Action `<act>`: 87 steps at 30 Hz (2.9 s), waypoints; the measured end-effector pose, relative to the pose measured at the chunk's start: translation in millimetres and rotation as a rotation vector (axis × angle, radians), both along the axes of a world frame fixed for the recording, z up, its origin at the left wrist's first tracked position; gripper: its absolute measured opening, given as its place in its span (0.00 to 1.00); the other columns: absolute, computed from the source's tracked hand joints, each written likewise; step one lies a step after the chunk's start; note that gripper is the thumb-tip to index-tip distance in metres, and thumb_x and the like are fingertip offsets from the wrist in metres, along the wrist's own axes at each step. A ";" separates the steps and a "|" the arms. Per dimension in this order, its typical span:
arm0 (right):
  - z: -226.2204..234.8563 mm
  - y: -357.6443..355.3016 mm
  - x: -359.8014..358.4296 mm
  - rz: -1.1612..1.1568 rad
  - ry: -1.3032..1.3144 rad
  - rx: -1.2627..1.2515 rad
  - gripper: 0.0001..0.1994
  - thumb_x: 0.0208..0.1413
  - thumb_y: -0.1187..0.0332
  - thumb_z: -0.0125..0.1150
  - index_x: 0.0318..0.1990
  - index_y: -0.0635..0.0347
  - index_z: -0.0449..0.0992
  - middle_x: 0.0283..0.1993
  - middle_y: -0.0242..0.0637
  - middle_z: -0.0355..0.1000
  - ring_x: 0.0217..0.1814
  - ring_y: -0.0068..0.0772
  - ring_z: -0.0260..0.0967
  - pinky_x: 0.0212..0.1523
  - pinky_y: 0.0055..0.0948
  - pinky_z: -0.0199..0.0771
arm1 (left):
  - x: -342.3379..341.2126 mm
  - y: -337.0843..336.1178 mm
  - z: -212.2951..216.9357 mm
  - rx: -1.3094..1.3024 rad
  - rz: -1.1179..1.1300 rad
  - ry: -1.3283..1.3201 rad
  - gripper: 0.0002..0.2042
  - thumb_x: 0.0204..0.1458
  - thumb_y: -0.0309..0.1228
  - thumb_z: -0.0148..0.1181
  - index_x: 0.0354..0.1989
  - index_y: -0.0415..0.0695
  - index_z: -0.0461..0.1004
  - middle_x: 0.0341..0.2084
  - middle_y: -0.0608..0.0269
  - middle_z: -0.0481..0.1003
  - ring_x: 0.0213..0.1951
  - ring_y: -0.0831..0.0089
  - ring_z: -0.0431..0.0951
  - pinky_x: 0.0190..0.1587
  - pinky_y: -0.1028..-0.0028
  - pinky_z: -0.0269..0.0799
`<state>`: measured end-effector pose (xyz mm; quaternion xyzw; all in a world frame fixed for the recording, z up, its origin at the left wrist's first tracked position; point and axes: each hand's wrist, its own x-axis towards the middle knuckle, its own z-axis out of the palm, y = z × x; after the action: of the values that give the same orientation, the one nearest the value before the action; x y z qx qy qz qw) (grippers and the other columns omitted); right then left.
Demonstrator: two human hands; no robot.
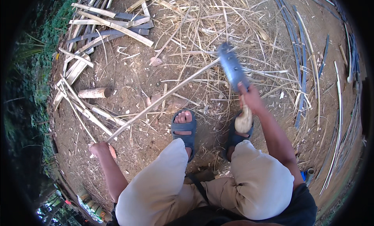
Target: The person uses a blade to shave layers from a piece of wood, then uses pliers to wrap wire around the handle of the tool.
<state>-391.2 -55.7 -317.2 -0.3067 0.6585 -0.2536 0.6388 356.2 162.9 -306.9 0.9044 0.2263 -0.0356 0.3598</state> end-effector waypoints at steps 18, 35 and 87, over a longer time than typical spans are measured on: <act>-1.3 -5.5 -2.7 0.033 0.079 0.026 0.22 0.64 0.50 0.57 0.47 0.63 0.66 0.21 0.32 0.66 0.14 0.24 0.63 0.14 0.28 0.66 | -96.9 -52.0 57.0 -1.051 0.035 -0.178 0.18 0.68 0.46 0.24 0.35 0.44 0.53 0.28 0.60 0.60 0.26 0.69 0.62 0.35 0.63 0.69; 23.7 27.4 46.0 0.112 -0.079 0.119 0.22 0.63 0.49 0.58 0.47 0.61 0.67 0.20 0.31 0.66 0.14 0.24 0.64 0.14 0.28 0.68 | -180.0 -80.4 62.4 -0.977 0.213 -0.143 0.23 0.66 0.44 0.45 0.56 0.35 0.56 0.30 0.61 0.60 0.29 0.69 0.61 0.40 0.65 0.67; 34.0 65.8 97.3 0.518 -0.014 -0.032 0.24 0.64 0.52 0.58 0.56 0.64 0.68 0.19 0.33 0.69 0.16 0.24 0.68 0.17 0.29 0.70 | -353.5 -158.0 13.6 -1.192 0.113 0.556 0.34 0.67 0.57 0.26 0.72 0.44 0.40 0.48 0.53 0.57 0.42 0.62 0.62 0.59 0.58 0.65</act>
<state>-293.9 10.1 -283.2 -0.4734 0.5494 -0.0943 0.6820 2.7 4.8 -293.3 0.4943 0.2994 -0.3680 0.7284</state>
